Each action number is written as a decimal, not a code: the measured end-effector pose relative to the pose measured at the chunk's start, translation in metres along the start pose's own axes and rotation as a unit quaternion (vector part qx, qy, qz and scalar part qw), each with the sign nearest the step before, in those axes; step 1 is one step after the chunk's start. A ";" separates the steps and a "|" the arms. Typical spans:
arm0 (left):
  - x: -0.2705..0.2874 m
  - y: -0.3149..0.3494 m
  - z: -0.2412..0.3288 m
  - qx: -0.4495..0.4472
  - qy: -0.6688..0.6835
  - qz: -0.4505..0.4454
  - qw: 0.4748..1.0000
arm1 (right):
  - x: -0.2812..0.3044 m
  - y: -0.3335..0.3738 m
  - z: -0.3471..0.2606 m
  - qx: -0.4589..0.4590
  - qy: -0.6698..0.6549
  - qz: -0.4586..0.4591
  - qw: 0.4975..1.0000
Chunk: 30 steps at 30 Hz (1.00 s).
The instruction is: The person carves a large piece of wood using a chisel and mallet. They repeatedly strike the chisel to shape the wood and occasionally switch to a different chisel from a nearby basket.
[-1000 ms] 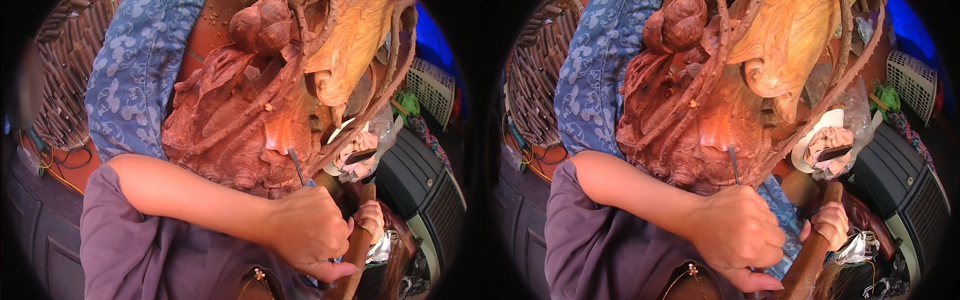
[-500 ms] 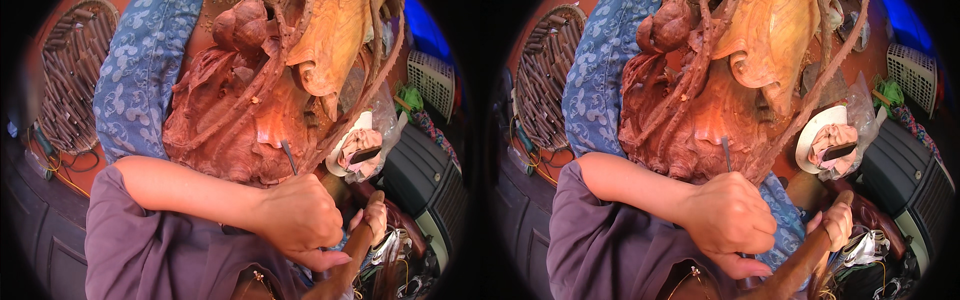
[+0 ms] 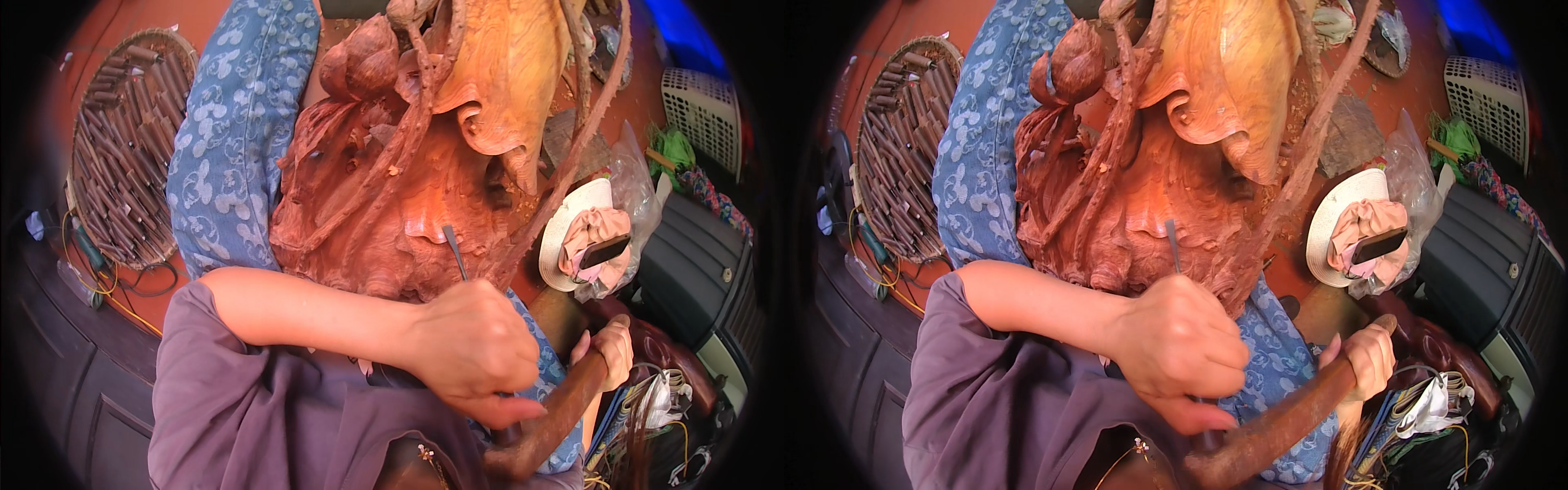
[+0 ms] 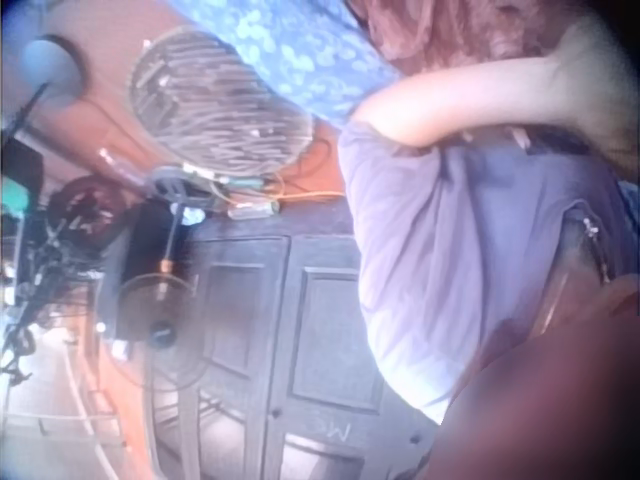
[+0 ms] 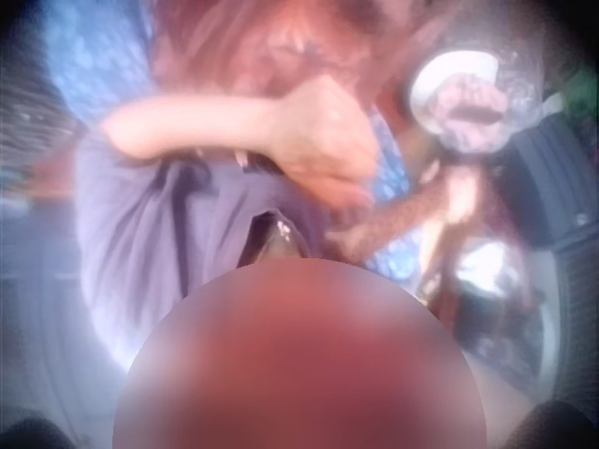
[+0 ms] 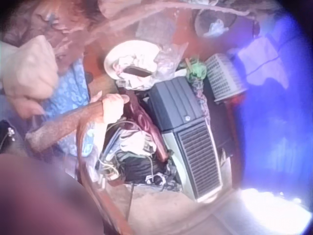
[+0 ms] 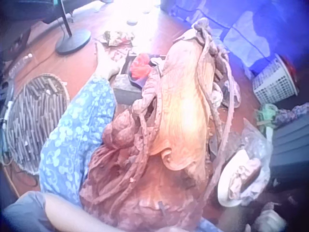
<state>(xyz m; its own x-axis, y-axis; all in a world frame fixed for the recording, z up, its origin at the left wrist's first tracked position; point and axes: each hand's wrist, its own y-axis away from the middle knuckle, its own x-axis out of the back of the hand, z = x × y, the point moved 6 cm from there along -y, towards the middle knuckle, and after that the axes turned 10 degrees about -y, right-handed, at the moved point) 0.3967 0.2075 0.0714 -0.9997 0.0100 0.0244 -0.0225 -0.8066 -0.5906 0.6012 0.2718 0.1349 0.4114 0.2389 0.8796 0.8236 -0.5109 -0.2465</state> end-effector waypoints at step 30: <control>-0.015 0.009 -0.008 -0.001 -0.075 -0.037 0.996 | -0.010 0.032 0.022 0.037 -0.092 0.040 0.994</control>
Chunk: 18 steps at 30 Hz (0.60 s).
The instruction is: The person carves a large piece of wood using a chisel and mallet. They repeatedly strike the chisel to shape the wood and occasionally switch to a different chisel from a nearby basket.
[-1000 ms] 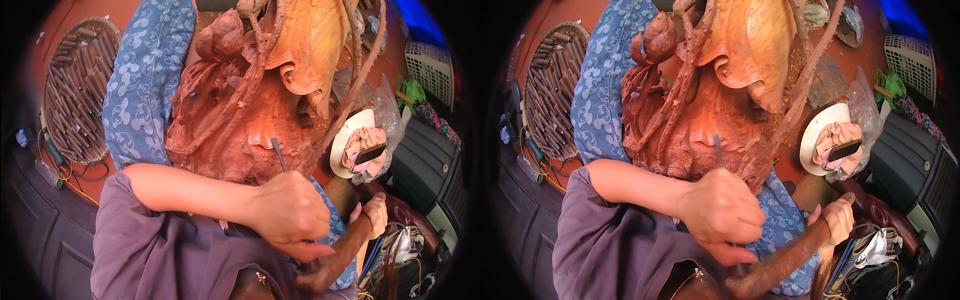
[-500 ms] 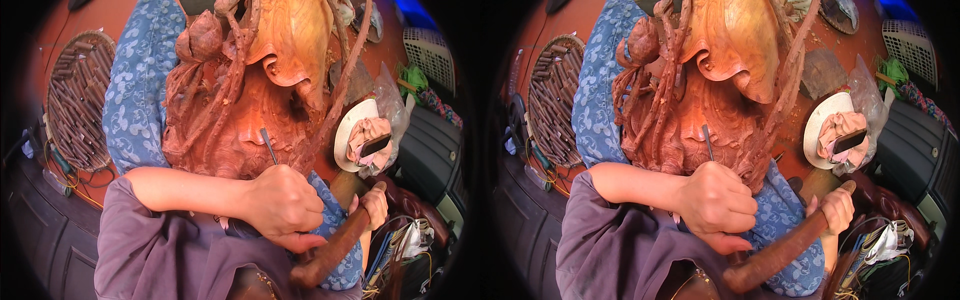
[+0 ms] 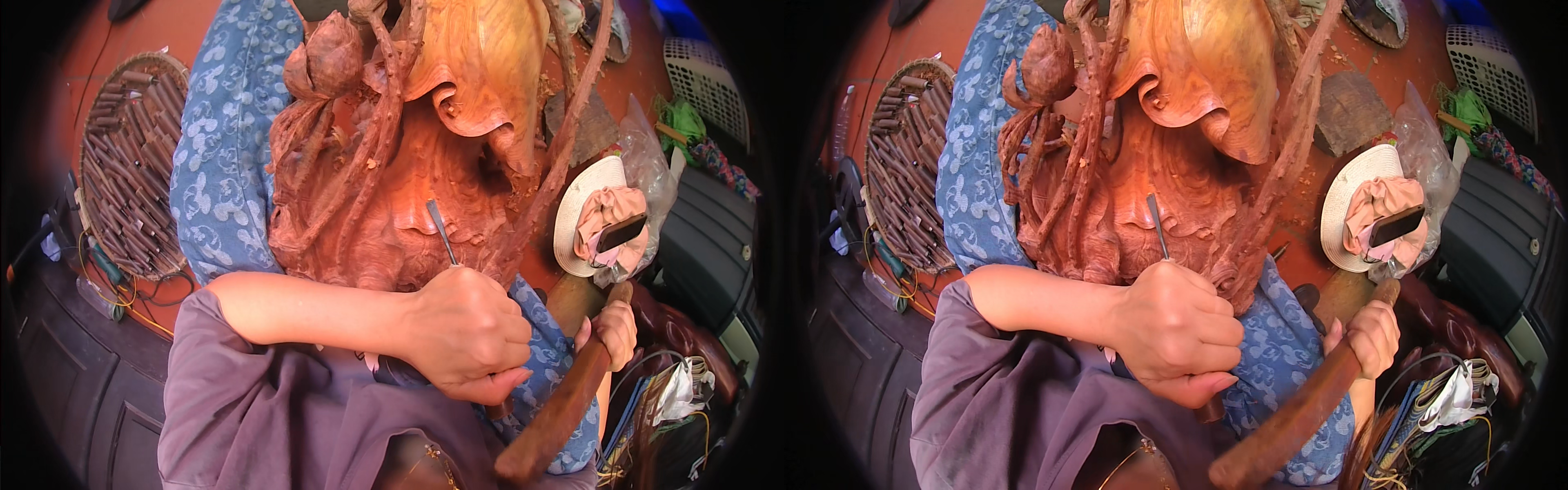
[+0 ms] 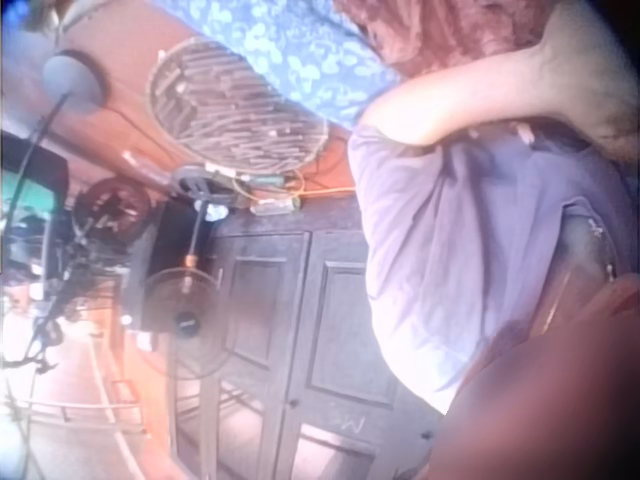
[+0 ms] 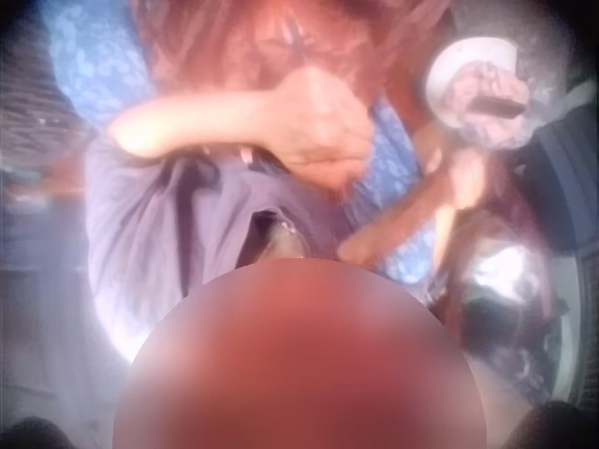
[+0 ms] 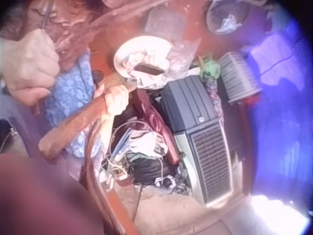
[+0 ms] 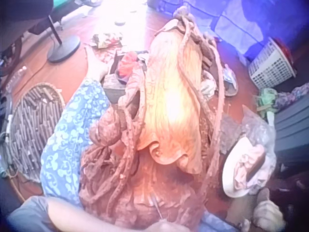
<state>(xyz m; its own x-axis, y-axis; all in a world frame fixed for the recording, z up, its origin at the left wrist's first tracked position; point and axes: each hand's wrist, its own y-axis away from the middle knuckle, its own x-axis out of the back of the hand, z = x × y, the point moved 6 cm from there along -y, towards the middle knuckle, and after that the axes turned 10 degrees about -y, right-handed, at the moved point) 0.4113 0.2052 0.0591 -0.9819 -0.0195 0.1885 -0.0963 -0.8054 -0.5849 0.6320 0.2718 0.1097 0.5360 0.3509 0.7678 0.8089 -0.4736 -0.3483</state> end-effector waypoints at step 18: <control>0.010 -0.034 0.012 0.109 0.080 0.026 0.990 | -0.004 -0.019 0.000 -0.074 -0.023 -0.014 0.997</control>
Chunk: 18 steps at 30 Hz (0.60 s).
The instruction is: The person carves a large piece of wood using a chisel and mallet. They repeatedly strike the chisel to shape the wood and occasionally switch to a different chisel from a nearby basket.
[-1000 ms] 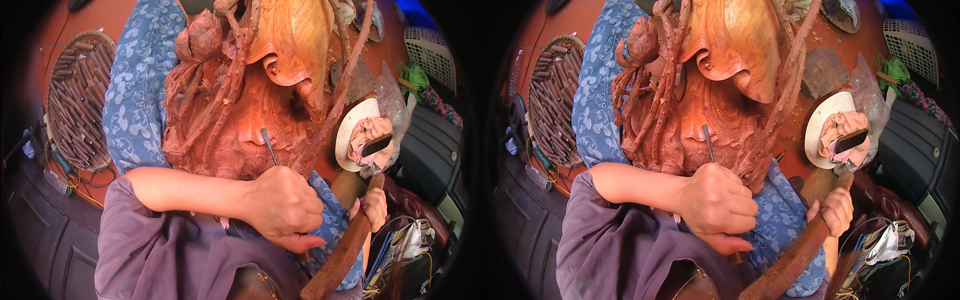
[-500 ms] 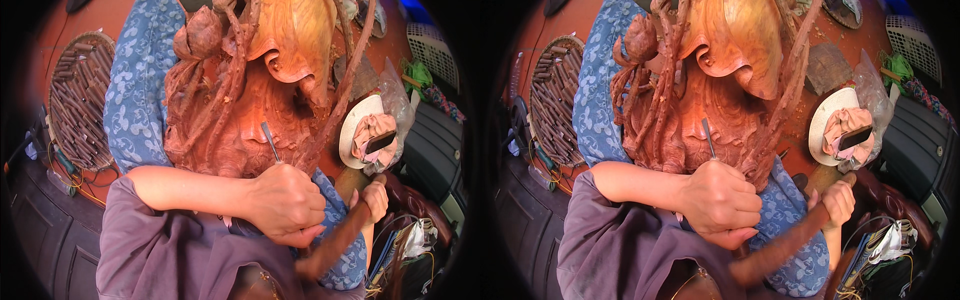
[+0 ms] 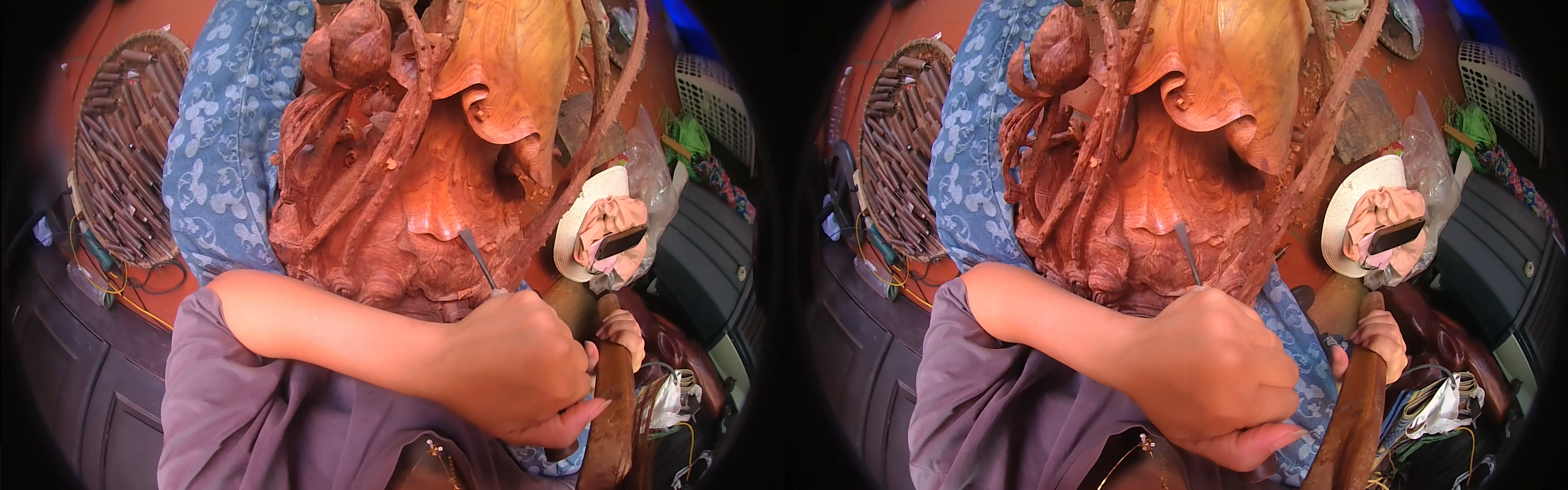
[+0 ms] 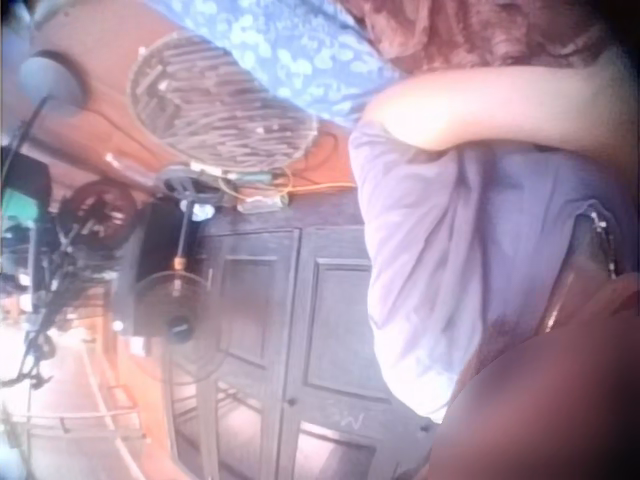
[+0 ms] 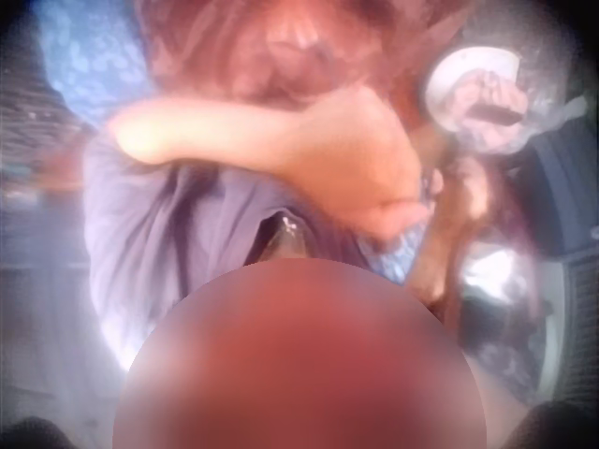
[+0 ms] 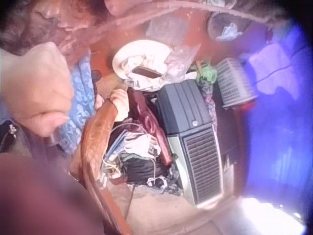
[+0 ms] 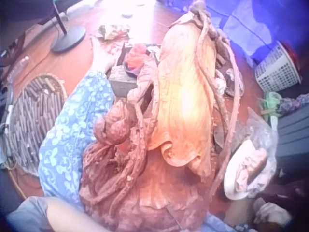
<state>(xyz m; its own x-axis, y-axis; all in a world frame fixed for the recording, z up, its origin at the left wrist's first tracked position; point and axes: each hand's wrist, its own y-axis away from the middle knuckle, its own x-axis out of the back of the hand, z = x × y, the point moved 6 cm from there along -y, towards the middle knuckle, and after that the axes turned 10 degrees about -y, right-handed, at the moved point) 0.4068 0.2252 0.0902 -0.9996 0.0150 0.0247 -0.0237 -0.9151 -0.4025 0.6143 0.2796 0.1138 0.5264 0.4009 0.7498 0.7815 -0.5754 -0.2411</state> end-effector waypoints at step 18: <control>0.006 -0.001 -0.015 0.009 0.023 -0.014 1.000 | 0.001 -0.012 -0.009 -0.015 -0.037 -0.006 0.999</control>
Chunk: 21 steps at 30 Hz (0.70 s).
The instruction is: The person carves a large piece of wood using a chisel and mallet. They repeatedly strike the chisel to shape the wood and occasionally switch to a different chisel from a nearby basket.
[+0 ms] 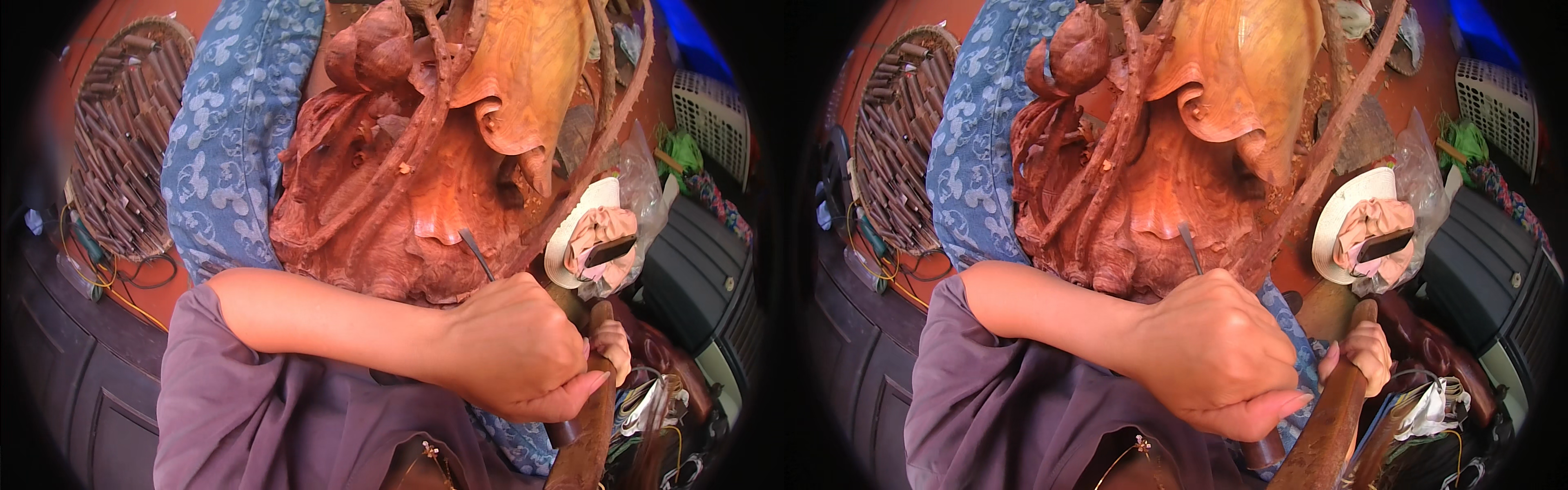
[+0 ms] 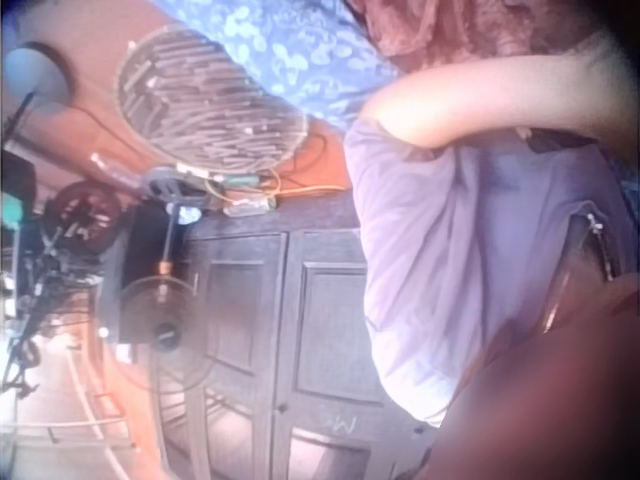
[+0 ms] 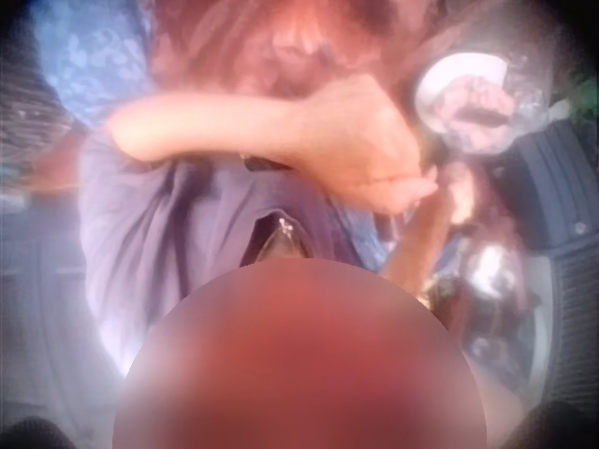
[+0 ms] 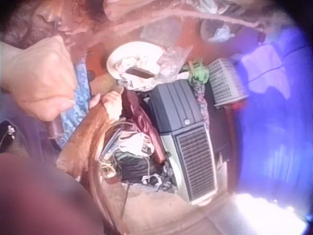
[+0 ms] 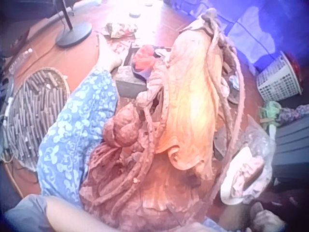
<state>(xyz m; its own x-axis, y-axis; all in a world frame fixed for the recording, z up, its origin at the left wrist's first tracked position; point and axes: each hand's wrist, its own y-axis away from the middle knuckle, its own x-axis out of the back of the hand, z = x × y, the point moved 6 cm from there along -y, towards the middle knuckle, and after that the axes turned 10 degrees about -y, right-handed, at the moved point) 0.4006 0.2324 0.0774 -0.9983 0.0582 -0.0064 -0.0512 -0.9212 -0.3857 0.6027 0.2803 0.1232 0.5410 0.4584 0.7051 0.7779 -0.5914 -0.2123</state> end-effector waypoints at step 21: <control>-0.014 0.008 -0.005 -0.041 -0.064 -0.036 0.996 | 0.000 0.035 0.020 0.040 0.009 0.061 0.997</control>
<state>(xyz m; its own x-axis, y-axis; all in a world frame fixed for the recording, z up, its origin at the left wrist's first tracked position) 0.4139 0.2264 0.0699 -0.9878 0.0691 0.1396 -0.1261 -0.8811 -0.4559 0.6366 0.2728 0.1017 0.6278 0.3740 0.6827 0.7301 -0.5871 -0.3497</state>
